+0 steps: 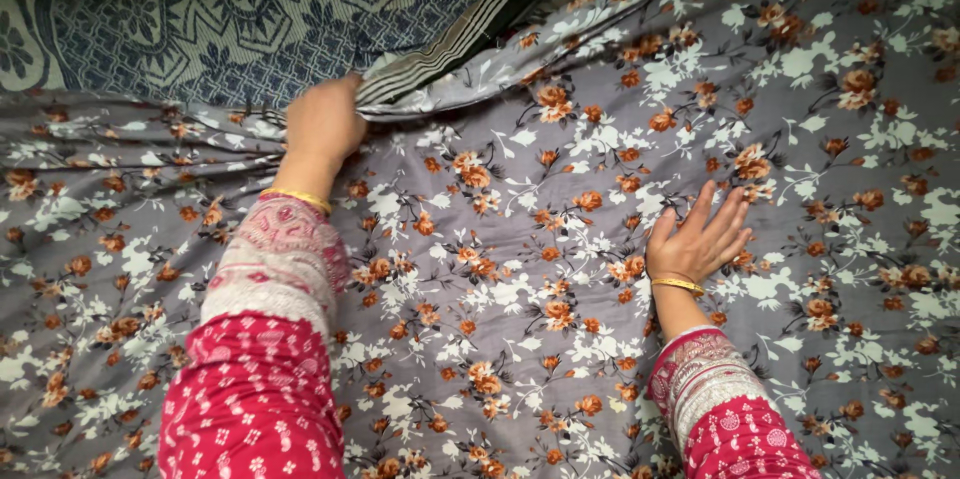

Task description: The person folds a large blanket on a bed and then moves a pillow and other small items across the mattress before tucking in the bedsheet by hand.

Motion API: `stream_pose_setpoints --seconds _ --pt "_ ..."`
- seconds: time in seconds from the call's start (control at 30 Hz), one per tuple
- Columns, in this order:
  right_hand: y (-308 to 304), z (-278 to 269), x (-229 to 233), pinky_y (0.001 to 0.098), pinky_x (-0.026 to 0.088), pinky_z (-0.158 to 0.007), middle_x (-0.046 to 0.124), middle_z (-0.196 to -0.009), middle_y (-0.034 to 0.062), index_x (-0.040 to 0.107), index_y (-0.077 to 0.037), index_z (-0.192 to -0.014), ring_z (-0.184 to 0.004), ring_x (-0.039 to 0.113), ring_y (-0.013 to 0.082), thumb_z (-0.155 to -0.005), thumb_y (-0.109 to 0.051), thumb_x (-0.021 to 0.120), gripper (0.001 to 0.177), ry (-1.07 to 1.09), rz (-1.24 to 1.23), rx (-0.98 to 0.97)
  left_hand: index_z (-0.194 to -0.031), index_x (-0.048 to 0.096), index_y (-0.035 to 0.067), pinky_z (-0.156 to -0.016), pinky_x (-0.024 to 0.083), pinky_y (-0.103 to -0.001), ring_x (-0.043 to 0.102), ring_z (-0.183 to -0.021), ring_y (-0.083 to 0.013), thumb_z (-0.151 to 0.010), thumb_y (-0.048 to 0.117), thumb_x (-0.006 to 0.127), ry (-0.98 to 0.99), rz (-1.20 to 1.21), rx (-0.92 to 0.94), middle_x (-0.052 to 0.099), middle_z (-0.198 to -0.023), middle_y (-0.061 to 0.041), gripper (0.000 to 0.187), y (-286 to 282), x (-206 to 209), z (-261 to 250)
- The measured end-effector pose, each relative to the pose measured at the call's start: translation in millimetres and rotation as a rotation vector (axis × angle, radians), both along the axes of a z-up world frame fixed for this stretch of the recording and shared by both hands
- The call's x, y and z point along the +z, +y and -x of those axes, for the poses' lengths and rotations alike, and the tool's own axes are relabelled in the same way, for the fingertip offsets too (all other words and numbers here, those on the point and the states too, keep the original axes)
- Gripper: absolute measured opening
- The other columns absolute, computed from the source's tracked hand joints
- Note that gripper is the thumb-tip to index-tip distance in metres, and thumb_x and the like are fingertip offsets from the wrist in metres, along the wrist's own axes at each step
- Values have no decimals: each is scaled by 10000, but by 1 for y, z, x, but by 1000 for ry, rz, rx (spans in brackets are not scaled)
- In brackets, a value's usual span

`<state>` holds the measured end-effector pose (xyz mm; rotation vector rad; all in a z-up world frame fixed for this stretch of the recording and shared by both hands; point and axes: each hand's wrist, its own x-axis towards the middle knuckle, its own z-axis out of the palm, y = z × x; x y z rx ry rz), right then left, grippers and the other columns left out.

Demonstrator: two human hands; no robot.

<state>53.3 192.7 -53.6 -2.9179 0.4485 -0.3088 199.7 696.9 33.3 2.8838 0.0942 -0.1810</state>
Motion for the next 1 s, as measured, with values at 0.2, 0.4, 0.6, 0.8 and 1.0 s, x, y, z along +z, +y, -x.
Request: stream_pose_setpoints --seconds 0.2,0.4,0.6,0.8,1.0 --pt "-1 2 1 632 90 -1258 245 -1713 266 418 -74 -1634 -1592 195 448 -1016 -374 502 692 -4 -3 17 -1042 680 99 -814 537 -497 652 -966 -382 -841 21 672 -359 23 -216 649 -1022 -146 216 4 27 13" --pt "-3 2 -4 636 89 -1261 259 -1709 260 422 -80 -1632 -1592 202 450 -1024 -379 495 682 -23 14 13 -1026 671 119 -783 538 -493 658 -890 -342 -743 110 719 -79 125 -655 650 -920 -101 287 -19 16 72" --pt "-3 2 -5 639 89 -1257 262 -1706 263 425 -79 -1629 -1587 203 454 -1021 -377 483 680 -9 9 9 -1126 655 113 -838 546 -484 678 -966 -351 -716 149 755 88 75 -558 686 -1001 -106 424 -25 11 48" --pt "-1 2 -1 639 93 -1257 260 -1707 263 431 -75 -1628 -1586 211 453 -1018 -371 508 682 -29 23 16 -1210 623 57 -771 536 -519 666 -957 -417 -682 172 790 120 196 -431 692 -1036 -187 566 -44 20 26" --pt "-2 2 3 627 95 -1262 253 -1705 266 432 -75 -1621 -1581 216 453 -998 -365 521 693 -22 12 14 -1224 678 78 -848 536 -543 670 -994 -453 -822 19 650 -410 146 -8 724 -1107 -216 407 -12 18 -53"
